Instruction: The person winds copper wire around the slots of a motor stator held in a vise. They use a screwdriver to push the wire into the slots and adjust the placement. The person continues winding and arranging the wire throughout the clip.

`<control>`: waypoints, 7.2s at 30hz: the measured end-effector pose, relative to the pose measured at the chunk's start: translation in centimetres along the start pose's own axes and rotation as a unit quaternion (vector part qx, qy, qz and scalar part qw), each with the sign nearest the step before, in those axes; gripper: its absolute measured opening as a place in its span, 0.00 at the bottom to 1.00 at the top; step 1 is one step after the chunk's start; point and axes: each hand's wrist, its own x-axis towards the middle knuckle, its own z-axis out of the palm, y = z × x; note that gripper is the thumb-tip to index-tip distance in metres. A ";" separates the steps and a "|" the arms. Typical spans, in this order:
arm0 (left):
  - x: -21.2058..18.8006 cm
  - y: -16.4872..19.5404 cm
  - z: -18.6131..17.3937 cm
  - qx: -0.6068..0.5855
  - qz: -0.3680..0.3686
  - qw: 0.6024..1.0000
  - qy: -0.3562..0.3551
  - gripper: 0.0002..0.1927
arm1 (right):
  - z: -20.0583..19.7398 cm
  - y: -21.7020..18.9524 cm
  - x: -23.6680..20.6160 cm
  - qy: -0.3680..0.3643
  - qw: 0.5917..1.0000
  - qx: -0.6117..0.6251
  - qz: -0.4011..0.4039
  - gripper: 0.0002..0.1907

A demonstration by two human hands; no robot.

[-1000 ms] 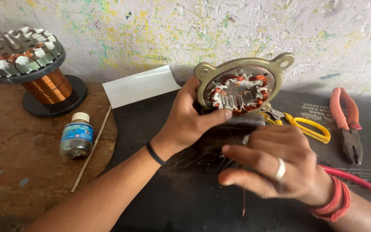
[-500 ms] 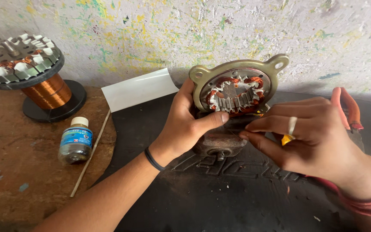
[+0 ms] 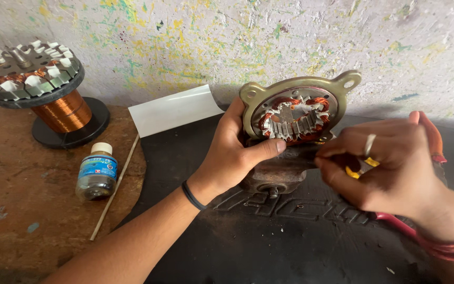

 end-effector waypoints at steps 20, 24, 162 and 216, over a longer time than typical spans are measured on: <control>0.2 0.0 1.1 -0.001 0.007 1.000 0.007 0.30 | 2.8 -2.2 0.7 0.172 0.983 -0.059 -0.007 0.08; 0.1 0.0 1.1 0.049 0.021 0.998 0.018 0.28 | 3.2 -2.4 1.1 0.152 0.986 -0.064 0.035 0.09; -1.1 4.7 0.7 -0.167 -0.463 0.837 -0.239 0.30 | 6.3 2.5 0.2 0.092 0.786 0.563 0.240 0.22; -1.5 5.1 2.6 0.478 0.221 0.849 0.037 0.04 | 3.9 4.2 0.2 -0.001 0.688 0.652 0.320 0.48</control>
